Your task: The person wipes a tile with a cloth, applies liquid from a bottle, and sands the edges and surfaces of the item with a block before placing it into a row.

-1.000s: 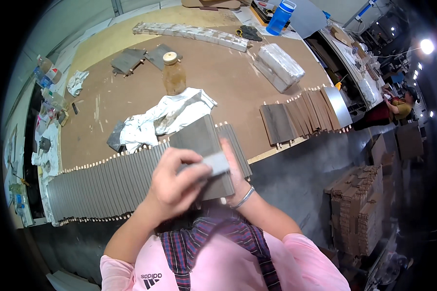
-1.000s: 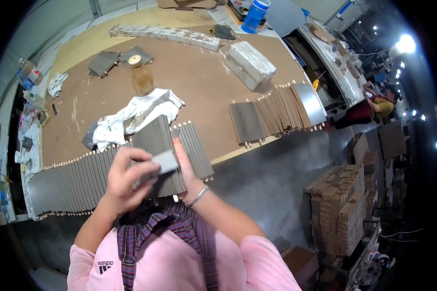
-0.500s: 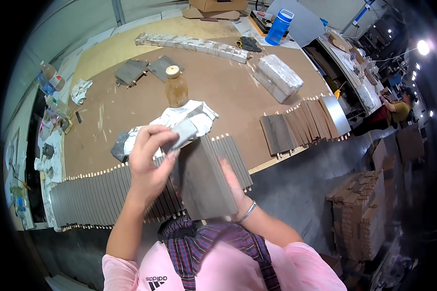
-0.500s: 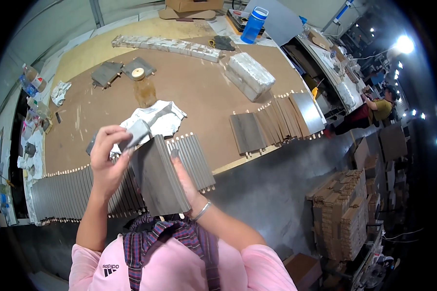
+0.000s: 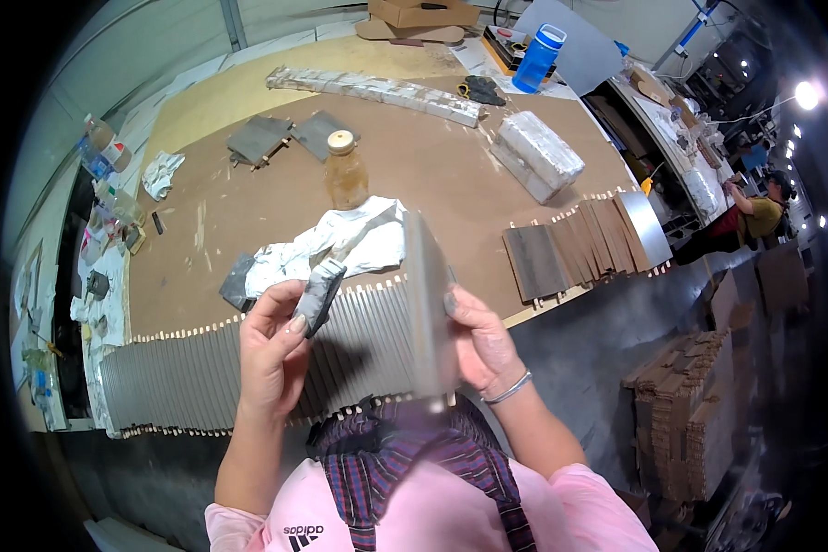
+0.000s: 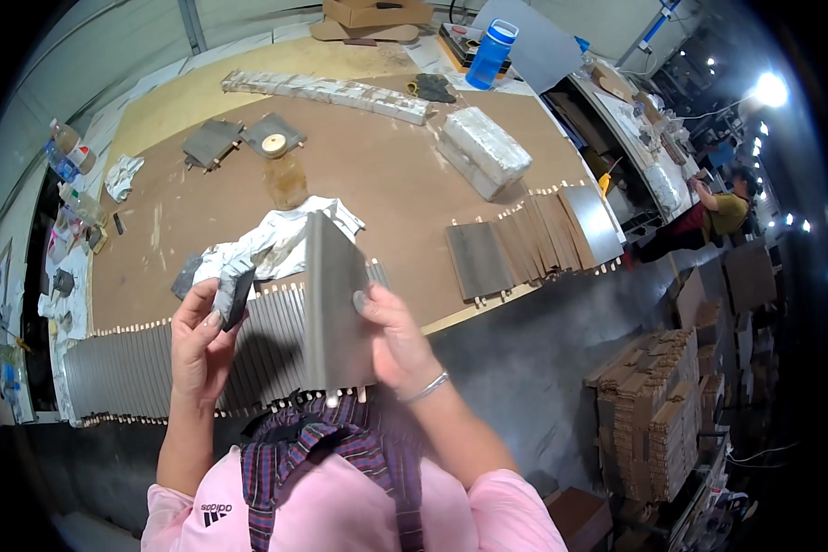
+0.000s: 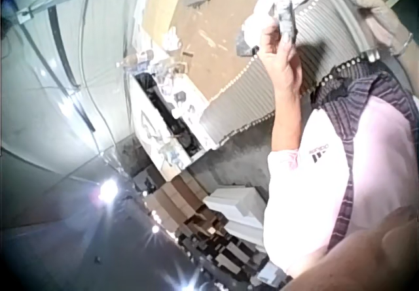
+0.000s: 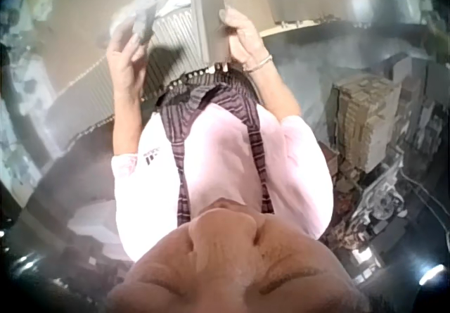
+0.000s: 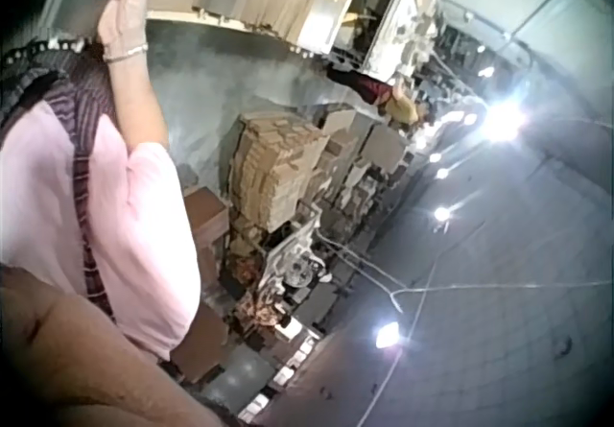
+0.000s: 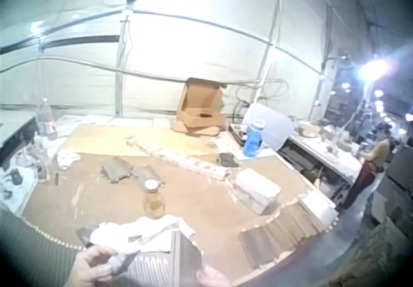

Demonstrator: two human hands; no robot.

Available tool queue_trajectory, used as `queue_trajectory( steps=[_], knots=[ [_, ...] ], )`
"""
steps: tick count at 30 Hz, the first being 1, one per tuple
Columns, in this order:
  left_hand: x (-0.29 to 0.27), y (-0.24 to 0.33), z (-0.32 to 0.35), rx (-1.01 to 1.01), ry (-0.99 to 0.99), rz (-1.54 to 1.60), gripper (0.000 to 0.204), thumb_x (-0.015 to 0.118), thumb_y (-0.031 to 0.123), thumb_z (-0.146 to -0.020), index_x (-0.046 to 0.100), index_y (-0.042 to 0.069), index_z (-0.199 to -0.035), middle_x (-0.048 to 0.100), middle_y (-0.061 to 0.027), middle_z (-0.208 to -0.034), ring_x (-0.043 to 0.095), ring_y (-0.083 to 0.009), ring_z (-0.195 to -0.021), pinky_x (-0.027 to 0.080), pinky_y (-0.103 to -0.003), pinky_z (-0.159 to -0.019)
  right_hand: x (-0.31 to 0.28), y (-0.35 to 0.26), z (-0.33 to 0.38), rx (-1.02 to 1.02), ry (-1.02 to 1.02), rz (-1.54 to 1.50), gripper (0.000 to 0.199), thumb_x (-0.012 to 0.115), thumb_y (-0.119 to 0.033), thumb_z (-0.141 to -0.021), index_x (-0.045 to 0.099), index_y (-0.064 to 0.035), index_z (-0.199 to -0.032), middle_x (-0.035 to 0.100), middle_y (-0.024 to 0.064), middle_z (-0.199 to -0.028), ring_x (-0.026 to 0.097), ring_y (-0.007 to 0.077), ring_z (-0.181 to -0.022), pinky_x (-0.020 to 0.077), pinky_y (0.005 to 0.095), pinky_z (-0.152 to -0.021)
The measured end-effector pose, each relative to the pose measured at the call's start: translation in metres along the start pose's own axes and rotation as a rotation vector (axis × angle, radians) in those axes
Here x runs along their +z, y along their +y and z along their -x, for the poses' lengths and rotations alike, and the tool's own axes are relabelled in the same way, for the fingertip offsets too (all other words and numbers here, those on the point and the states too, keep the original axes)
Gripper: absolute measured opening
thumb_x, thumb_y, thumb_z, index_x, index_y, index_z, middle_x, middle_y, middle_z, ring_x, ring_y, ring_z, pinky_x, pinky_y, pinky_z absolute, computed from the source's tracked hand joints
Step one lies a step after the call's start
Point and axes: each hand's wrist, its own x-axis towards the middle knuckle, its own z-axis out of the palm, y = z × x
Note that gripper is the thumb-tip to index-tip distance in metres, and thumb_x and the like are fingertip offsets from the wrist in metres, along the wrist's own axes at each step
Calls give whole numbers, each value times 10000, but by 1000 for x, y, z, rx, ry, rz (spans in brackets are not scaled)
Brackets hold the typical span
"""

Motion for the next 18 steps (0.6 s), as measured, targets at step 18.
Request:
queue_trajectory(
  steps=[18],
  knots=[
    [11, -5, 29, 683, -449, -1068, 397, 702, -54, -614, 681, 27, -1002, 627, -145, -1045, 610, -316, -885, 507, -383, -748, -2, -28, 5, -266, 297, 584, 401, 537, 21, -917, 393, 44, -1291, 639, 138, -1099, 635, 173, -972, 518, 304, -871]
  ],
)
